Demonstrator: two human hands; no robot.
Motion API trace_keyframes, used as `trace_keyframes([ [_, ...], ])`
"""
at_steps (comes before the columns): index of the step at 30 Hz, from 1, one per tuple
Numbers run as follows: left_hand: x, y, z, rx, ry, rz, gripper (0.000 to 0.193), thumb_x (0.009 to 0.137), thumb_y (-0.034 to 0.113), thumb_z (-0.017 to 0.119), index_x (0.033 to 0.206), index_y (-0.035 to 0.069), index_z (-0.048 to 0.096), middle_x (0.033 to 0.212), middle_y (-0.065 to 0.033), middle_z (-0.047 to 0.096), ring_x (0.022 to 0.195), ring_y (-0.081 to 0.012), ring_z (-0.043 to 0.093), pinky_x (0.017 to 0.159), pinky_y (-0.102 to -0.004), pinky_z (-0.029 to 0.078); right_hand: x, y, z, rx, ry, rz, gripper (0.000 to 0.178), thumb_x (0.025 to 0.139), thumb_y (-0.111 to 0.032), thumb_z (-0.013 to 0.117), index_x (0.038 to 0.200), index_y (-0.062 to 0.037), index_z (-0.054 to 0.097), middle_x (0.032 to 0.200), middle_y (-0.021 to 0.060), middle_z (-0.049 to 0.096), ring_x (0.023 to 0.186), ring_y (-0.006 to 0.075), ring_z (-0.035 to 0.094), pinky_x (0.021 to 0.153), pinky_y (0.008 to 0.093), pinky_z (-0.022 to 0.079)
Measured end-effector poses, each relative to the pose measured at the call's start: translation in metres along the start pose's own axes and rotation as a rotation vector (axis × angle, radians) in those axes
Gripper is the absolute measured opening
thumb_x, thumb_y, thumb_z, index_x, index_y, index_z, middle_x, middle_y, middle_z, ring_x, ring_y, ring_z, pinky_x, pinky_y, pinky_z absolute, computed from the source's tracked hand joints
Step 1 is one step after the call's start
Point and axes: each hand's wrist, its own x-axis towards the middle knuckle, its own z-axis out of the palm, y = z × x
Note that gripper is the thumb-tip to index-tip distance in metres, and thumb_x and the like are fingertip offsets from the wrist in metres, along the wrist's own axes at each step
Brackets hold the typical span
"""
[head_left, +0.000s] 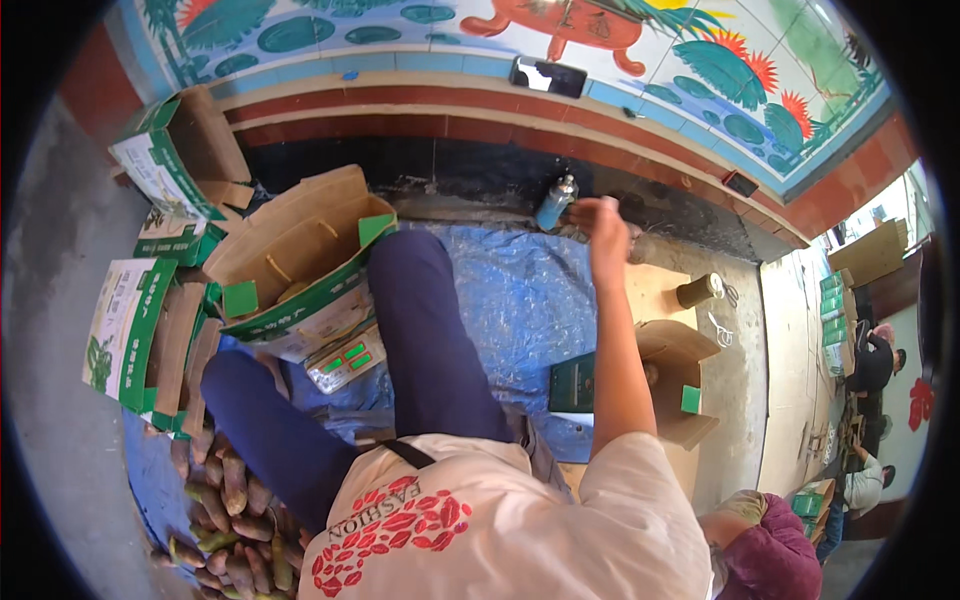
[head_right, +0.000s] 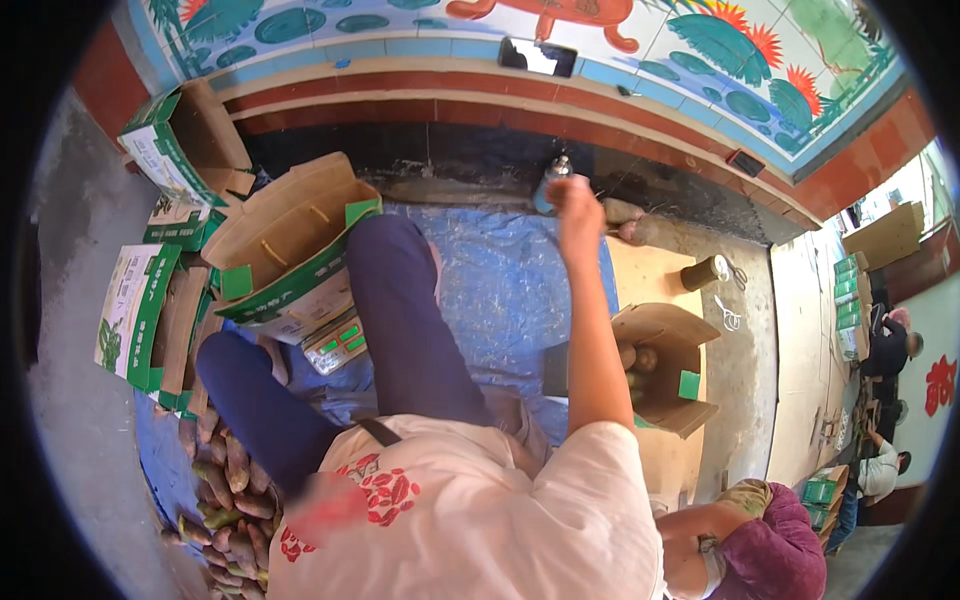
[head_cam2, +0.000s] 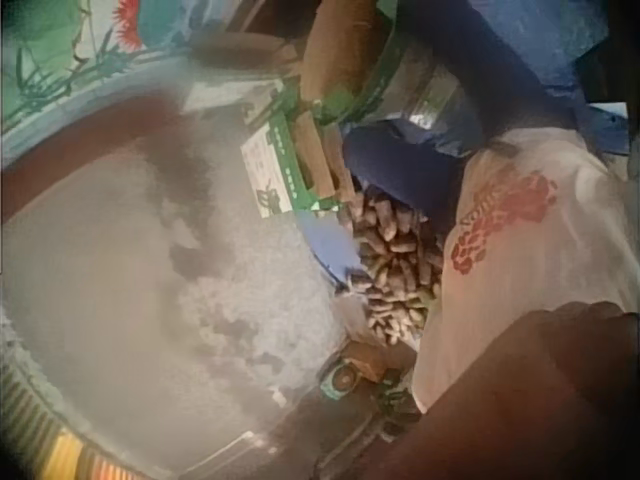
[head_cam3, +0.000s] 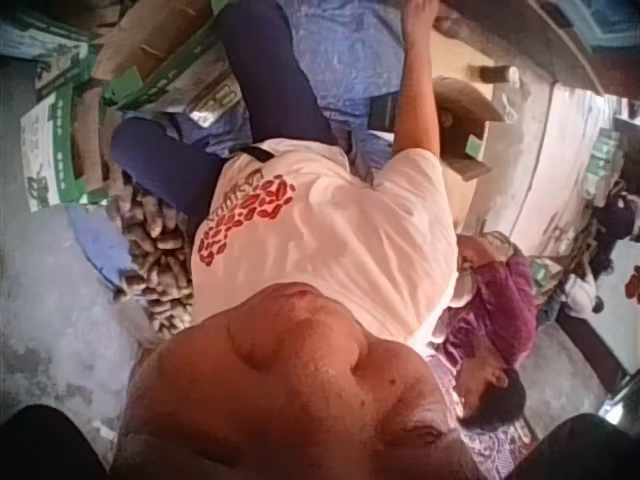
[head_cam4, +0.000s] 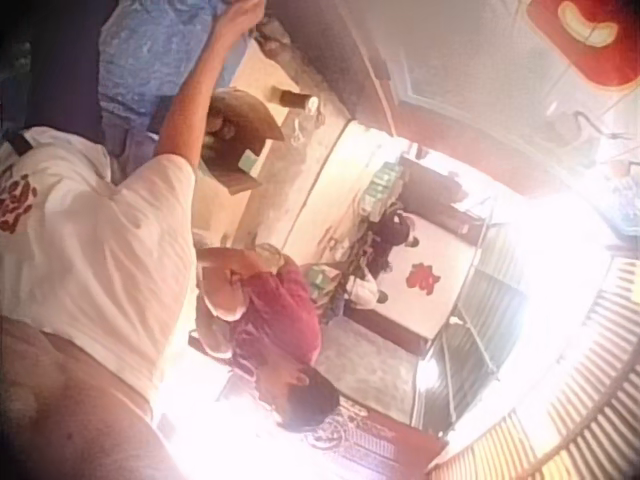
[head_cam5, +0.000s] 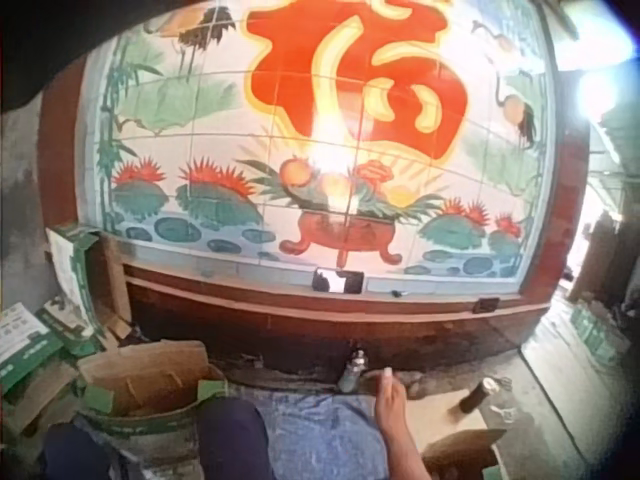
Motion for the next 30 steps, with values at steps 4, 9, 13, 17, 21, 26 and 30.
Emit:
trace_keyframes([
  [4, 0.015, 0.005, -0.011, 0.018, 0.027, -0.075, 0.064, 0.059, 0.030, 0.076, 0.111, 0.002, 0.052, 0.106, -0.0182, 0.059, 0.103, -0.0368, 0.054, 0.086, -0.0408, 0.047, -0.002, 0.011, -0.044, 0.390, 0.325, 0.111, 0.058, 0.094, -0.050, 0.031, 0.093, 0.0007, 0.060, 0.085, 0.0122, 0.064, 0.080, 0.0185, 0.061, 0.074, 0.0303, 0.047],
  [9, 0.017, 0.005, -0.035, 0.037, 0.004, -0.184, 0.067, 0.058, 0.031, 0.077, 0.111, 0.001, 0.051, 0.106, -0.0184, 0.059, 0.103, -0.0369, 0.054, 0.086, -0.0405, 0.047, -0.017, 0.065, 0.000, 0.291, 0.142, 0.362, 0.054, 0.092, -0.049, 0.037, 0.091, -0.0008, 0.061, 0.080, 0.0098, 0.065, 0.072, 0.0183, 0.060, 0.068, 0.0304, 0.046],
  [13, 0.009, -0.005, -0.037, -0.005, 0.010, -0.338, 0.068, 0.057, 0.032, 0.077, 0.111, 0.000, 0.051, 0.107, -0.0186, 0.059, 0.103, -0.0370, 0.054, 0.087, -0.0402, 0.047, -0.048, 0.147, 0.048, -0.300, -0.207, 0.242, 0.035, 0.090, -0.033, 0.050, 0.087, -0.0005, 0.062, 0.079, 0.0082, 0.066, 0.065, 0.0177, 0.061, 0.060, 0.0305, 0.046],
  [17, -0.065, -0.022, -0.024, -0.128, 0.027, -0.661, 0.070, 0.056, 0.033, 0.078, 0.111, 0.000, 0.050, 0.107, -0.0188, 0.058, 0.103, -0.0371, 0.055, 0.087, -0.0399, 0.047, -0.085, 0.168, 0.075, -0.363, -0.371, 0.295, 0.021, 0.084, -0.019, 0.055, 0.084, -0.0006, 0.064, 0.076, 0.0096, 0.066, 0.068, 0.0186, 0.062, 0.060, 0.0311, 0.047],
  [21, -0.091, 0.010, -0.031, -0.316, -0.049, -0.831, 0.081, 0.050, 0.039, 0.080, 0.111, -0.004, 0.048, 0.108, -0.0206, 0.058, 0.102, -0.0367, 0.057, 0.087, -0.0388, 0.048, -0.060, 0.140, 0.084, -0.322, -0.388, 0.263, 0.018, 0.086, -0.018, 0.055, 0.090, -0.0014, 0.063, 0.080, 0.0075, 0.065, 0.070, 0.0142, 0.061, 0.060, 0.0276, 0.047],
  [26, -0.107, 0.013, -0.008, -0.183, -0.077, -0.850, 0.089, 0.055, 0.036, 0.080, 0.125, 0.002, 0.036, 0.126, -0.0214, 0.044, 0.116, -0.0334, 0.047, 0.095, -0.0382, 0.042, 0.013, 0.067, 0.130, -0.012, -0.417, 0.177, 0.021, 0.089, -0.023, 0.055, 0.096, -0.0049, 0.062, 0.091, 0.0049, 0.064, 0.081, 0.0138, 0.060, 0.062, 0.0261, 0.046],
  [30, -0.093, 0.056, -0.068, -0.427, -0.138, -0.999, 0.087, 0.059, 0.035, 0.077, 0.129, 0.007, 0.034, 0.129, -0.0210, 0.039, 0.120, -0.0334, 0.043, 0.097, -0.0395, 0.040, 0.040, -0.024, 0.169, -0.021, -0.628, 0.037, 0.027, 0.091, -0.027, 0.053, 0.105, -0.0046, 0.060, 0.098, 0.0059, 0.063, 0.087, 0.0146, 0.059, 0.076, 0.0260, 0.044],
])
